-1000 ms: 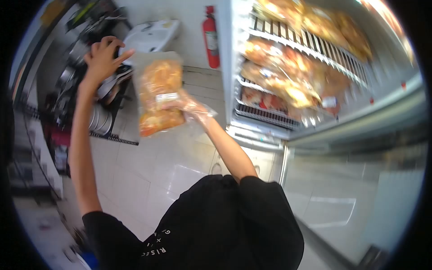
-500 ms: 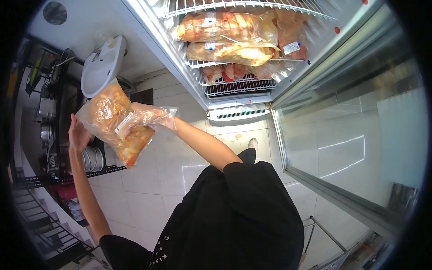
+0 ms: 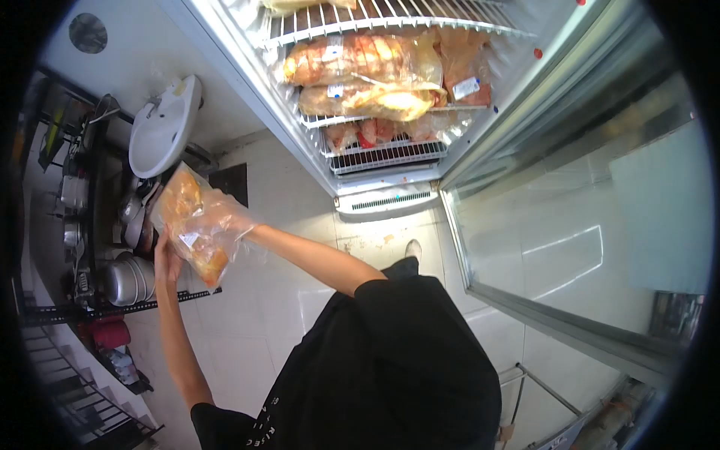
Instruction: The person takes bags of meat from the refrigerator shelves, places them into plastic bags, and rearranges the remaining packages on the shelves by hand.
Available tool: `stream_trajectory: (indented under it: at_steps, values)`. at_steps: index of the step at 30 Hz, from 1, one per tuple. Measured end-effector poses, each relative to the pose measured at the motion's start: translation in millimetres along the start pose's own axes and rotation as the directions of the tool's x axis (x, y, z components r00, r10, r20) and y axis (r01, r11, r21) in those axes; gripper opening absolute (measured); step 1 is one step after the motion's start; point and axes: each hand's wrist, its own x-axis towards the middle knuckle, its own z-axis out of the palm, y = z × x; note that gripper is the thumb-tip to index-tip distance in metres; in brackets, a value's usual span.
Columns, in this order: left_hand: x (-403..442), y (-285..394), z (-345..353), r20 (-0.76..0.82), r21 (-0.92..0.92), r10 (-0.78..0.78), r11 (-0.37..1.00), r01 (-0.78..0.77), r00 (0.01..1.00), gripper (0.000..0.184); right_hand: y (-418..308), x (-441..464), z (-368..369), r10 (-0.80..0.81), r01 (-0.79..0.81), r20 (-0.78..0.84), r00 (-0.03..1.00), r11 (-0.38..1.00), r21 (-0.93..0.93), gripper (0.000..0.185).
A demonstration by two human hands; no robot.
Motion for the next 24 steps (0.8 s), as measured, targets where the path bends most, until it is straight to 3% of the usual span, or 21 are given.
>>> stream_trajectory:
  at_steps: [2, 4, 9, 11, 13, 16, 19, 20, 22, 24]
  values:
    - [8.4, -17.6, -23.6, -0.075, -0.077, -0.052, 0.996, 0.046, 0.996, 0.04, 20.7, 9.0, 11.0, 0.169, -0.164, -0.081, 0.982, 0.985, 0.055, 0.058]
    - [15.3, -35.9, -32.6, -0.033, -0.09, -0.086, 0.992, 0.083, 0.996, 0.041, 24.2, 13.8, 8.6, 0.317, -0.315, -0.06, 0.947, 0.948, 0.037, 0.079]
    - [25.0, -59.5, -30.3, -0.084, -0.133, -0.127, 0.984, 0.115, 0.988, 0.041, 63.0, 36.2, -11.2, 0.364, -0.539, 0.469, 0.805, 0.778, 0.321, 0.103]
    - [24.8, -55.2, -15.9, -0.108, -0.136, -0.125, 0.985, 0.11, 0.986, 0.041, 64.8, 31.1, -17.7, 0.327, -0.536, 0.483, 0.812, 0.744, 0.399, 0.105]
    - [15.2, -32.1, 9.9, -0.113, -0.106, -0.111, 0.989, 0.099, 0.987, 0.04, 18.2, 0.4, -25.0, 0.271, -0.388, 0.298, 0.915, 0.79, 0.475, 0.096]
    - [4.5, 1.4, 49.6, -0.061, -0.06, -0.075, 0.996, 0.071, 0.995, 0.04, -60.3, -28.0, -43.5, 0.226, -0.323, 0.247, 0.942, 0.812, 0.487, 0.102]
    - [-19.4, 35.5, 112.4, -0.023, -0.098, -0.055, 0.994, 0.052, 0.998, 0.041, -112.5, -51.1, -69.8, 0.111, -0.223, 0.247, 0.963, 0.84, 0.495, 0.091]
    - [-28.0, 46.7, 136.6, -0.006, -0.109, -0.051, 0.993, 0.05, 0.999, 0.042, -141.2, -70.9, -79.8, -0.018, -0.081, 0.222, 0.975, 0.899, 0.431, 0.094]
    - [-45.3, 67.0, 191.4, 0.066, -0.143, -0.04, 0.989, 0.049, 0.997, 0.045, -165.7, -103.9, -117.7, -0.232, 0.193, 0.206, 0.951, 0.962, 0.191, 0.081]
    - [-52.8, 82.5, 243.5, 0.21, -0.19, -0.023, 0.98, 0.064, 0.977, 0.047, -172.4, -125.5, -157.6, -0.39, 0.433, 0.249, 0.886, 0.889, -0.148, 0.068]
